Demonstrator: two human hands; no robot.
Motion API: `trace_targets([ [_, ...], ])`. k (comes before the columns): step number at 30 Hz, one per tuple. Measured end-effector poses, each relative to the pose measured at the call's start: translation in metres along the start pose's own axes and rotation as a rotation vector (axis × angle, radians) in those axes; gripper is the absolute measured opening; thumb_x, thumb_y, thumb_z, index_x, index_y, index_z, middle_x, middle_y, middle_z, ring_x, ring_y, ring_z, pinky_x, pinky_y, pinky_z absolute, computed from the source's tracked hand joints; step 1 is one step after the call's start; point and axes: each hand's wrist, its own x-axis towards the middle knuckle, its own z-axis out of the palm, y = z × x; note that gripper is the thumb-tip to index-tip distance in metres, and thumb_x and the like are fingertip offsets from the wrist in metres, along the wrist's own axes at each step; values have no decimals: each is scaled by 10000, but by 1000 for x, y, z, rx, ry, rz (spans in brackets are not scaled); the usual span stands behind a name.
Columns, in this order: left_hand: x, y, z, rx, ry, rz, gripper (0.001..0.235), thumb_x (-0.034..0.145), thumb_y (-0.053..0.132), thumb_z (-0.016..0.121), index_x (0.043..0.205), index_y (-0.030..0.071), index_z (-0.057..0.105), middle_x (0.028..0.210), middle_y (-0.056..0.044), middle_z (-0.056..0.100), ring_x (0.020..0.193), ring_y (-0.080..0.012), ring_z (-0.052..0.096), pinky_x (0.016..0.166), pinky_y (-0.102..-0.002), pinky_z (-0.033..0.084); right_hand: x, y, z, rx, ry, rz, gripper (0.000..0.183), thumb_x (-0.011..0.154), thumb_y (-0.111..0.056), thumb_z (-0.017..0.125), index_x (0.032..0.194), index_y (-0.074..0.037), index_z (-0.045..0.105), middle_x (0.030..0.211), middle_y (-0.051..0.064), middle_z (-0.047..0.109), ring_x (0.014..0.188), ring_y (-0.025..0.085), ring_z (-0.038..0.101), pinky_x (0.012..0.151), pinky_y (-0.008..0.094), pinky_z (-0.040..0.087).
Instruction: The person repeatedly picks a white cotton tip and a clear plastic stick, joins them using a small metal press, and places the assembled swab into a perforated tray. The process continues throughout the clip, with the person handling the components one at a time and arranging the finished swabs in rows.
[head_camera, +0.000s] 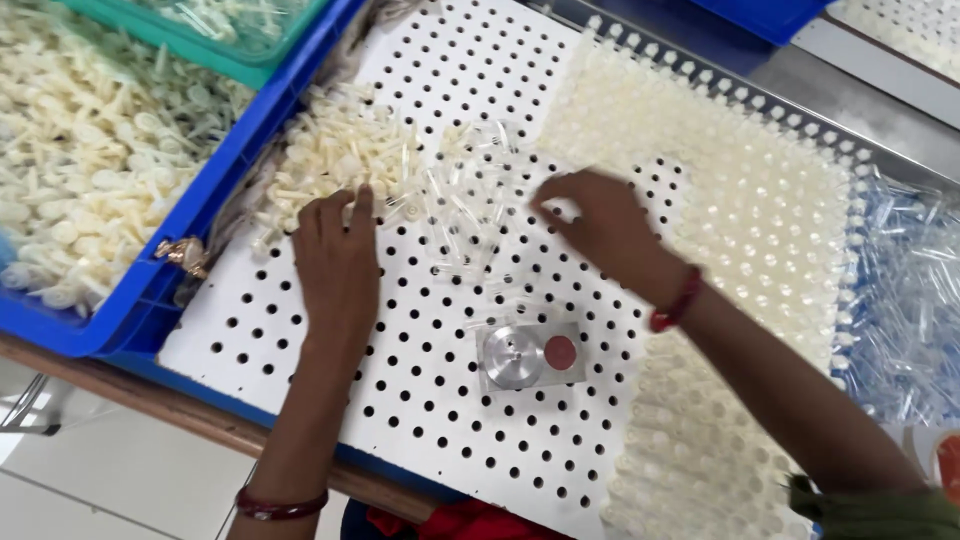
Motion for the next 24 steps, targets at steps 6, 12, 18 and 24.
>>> trace_targets([
  [6, -6, 0, -14, -57, 0, 19, 382, 841, -48, 681, 1212, 23, 735, 1269, -103, 639, 1189, -286, 565, 979, -406, 486, -14, -17, 19, 124, -234, 194, 201, 968, -288, 733, 1006, -94, 694, 896, 58, 732, 853, 259, 695, 775, 402, 543],
  [12, -21, 10, -15, 49, -1, 34, 388, 789, -81, 703, 1169, -8, 735, 1310, -123, 602, 1168, -294, 570, 921, -326, 518, -85, -37, -49, 417, -224, 504, 499, 899, -193, 724, 1358, -99, 552, 1051, 7, 733, 898, 131, 702, 819, 322, 590],
  [18, -18, 9, -27, -108, -32, -53, 366, 769, -104, 681, 1105, 26, 743, 1194, -102, 619, 1070, -286, 573, 887, -396, 505, -128, -67, -60, 436, -201, 379, 265, 918, -133, 737, 1176, -97, 690, 1135, 15, 760, 1019, 148, 722, 946, 329, 608],
  [24, -35, 8, -29, -194, -25, -45, 362, 822, -98, 641, 1152, 19, 729, 1149, -116, 652, 1020, -290, 611, 889, -406, 514, -112, -98, -69, 205, -272, 370, 310, 842, -101, 761, 1146, -140, 720, 1144, 42, 720, 1123, 222, 653, 909, 358, 558],
])
